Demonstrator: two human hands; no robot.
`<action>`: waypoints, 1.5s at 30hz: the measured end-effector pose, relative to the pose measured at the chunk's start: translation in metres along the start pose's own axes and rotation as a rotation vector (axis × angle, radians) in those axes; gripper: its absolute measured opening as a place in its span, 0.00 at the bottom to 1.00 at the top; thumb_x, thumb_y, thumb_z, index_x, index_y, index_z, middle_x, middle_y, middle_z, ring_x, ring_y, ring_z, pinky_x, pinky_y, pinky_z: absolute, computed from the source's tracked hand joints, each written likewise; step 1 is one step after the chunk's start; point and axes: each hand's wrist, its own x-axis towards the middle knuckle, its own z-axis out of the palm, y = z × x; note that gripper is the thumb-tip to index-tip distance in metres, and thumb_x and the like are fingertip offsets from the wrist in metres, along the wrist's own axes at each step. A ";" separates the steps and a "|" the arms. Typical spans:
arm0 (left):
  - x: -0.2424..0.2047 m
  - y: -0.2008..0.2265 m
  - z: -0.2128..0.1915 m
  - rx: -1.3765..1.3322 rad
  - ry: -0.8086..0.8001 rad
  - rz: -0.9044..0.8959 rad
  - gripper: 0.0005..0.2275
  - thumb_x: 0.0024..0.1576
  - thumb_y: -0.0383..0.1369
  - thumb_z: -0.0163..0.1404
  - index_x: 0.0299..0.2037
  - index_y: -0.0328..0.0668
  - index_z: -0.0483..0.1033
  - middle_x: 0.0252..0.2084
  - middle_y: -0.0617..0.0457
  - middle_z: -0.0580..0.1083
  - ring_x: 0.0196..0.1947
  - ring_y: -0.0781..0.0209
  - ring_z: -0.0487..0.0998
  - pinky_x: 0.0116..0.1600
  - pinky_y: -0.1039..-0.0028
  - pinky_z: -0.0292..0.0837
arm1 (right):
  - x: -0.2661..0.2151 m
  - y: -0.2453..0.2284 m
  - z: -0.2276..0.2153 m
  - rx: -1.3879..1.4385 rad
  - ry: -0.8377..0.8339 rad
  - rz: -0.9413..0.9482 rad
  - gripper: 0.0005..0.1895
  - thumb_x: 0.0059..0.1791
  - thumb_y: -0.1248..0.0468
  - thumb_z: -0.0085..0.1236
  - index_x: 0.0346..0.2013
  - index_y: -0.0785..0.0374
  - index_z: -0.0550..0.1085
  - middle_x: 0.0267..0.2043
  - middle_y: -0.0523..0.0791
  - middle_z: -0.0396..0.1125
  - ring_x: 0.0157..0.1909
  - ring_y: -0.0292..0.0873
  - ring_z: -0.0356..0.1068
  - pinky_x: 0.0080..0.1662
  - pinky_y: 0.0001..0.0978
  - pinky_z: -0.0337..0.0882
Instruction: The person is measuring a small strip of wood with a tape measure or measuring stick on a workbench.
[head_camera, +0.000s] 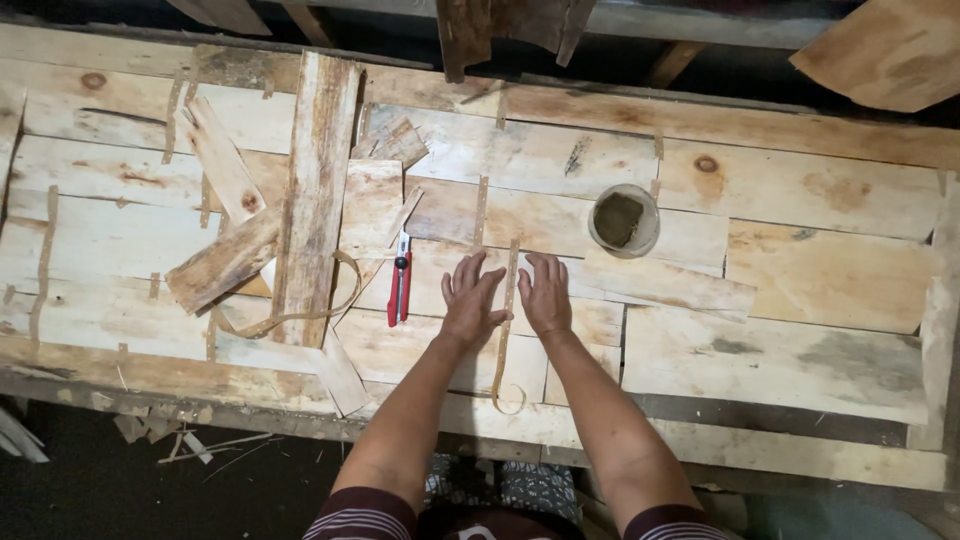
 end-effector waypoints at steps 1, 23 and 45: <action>0.000 0.001 0.000 0.000 0.001 0.004 0.38 0.39 0.38 0.70 0.64 0.55 0.69 0.76 0.49 0.50 0.77 0.45 0.41 0.74 0.42 0.28 | 0.001 0.000 0.000 -0.002 0.004 -0.001 0.16 0.50 0.67 0.58 0.53 0.64 0.70 0.53 0.51 0.66 0.55 0.57 0.64 0.58 0.47 0.65; -0.005 0.007 -0.010 0.145 -0.127 0.038 0.37 0.51 0.43 0.62 0.73 0.70 0.57 0.79 0.43 0.40 0.78 0.39 0.34 0.72 0.34 0.28 | 0.042 0.009 -0.001 0.120 -0.120 0.394 0.20 0.41 0.54 0.74 0.31 0.64 0.72 0.31 0.47 0.69 0.32 0.48 0.69 0.37 0.41 0.71; -0.003 0.011 -0.016 0.129 -0.160 0.009 0.35 0.52 0.41 0.62 0.71 0.66 0.59 0.79 0.44 0.39 0.78 0.39 0.33 0.72 0.34 0.27 | 0.072 -0.003 -0.001 -0.040 -0.301 0.709 0.28 0.40 0.41 0.71 0.21 0.63 0.73 0.27 0.51 0.73 0.33 0.53 0.74 0.39 0.46 0.73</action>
